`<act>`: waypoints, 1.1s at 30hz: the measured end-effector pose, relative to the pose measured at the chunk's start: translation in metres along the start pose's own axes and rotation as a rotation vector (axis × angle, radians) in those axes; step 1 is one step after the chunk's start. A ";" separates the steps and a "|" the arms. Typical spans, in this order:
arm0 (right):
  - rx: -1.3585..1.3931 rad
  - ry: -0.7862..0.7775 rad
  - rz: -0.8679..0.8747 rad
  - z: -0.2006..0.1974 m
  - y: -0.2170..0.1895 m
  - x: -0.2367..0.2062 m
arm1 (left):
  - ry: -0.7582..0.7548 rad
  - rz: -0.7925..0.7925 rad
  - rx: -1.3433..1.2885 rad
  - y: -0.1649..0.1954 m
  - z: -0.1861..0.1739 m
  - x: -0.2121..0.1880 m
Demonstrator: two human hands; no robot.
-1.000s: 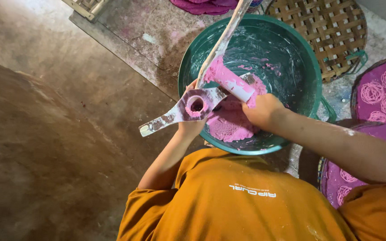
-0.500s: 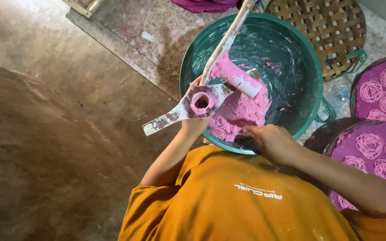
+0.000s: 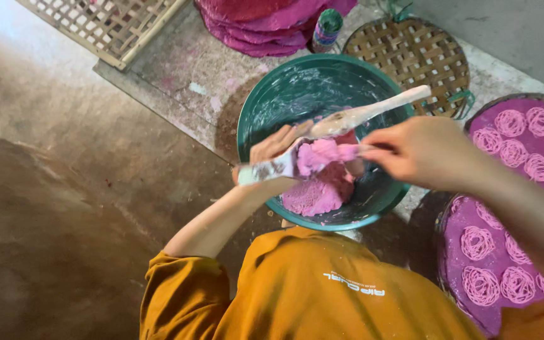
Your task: The person repeatedly loads pink paste into a handheld extruder and squeezes it into spiral coils on purple circular mats placed on woven trays. The person refills the extruder from a green basin and continues forming coils across multiple mats.
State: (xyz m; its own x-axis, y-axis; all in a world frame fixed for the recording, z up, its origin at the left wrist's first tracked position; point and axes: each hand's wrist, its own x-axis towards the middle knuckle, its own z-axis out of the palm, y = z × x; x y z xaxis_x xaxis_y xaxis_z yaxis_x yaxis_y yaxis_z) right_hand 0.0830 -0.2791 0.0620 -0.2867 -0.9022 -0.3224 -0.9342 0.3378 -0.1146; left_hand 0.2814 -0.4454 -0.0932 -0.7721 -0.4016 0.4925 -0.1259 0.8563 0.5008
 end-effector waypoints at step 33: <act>0.490 0.671 -0.345 0.087 -0.046 0.031 | 0.312 -0.192 -0.016 -0.015 -0.003 0.028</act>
State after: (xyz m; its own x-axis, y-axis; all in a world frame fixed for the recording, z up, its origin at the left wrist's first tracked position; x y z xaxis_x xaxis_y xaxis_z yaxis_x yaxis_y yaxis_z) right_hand 0.1354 -0.2992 -0.0241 -0.2145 -0.8898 0.4028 -0.8400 -0.0424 -0.5409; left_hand 0.2637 -0.4709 -0.0845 -0.5080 -0.6364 0.5805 -0.2382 0.7514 0.6154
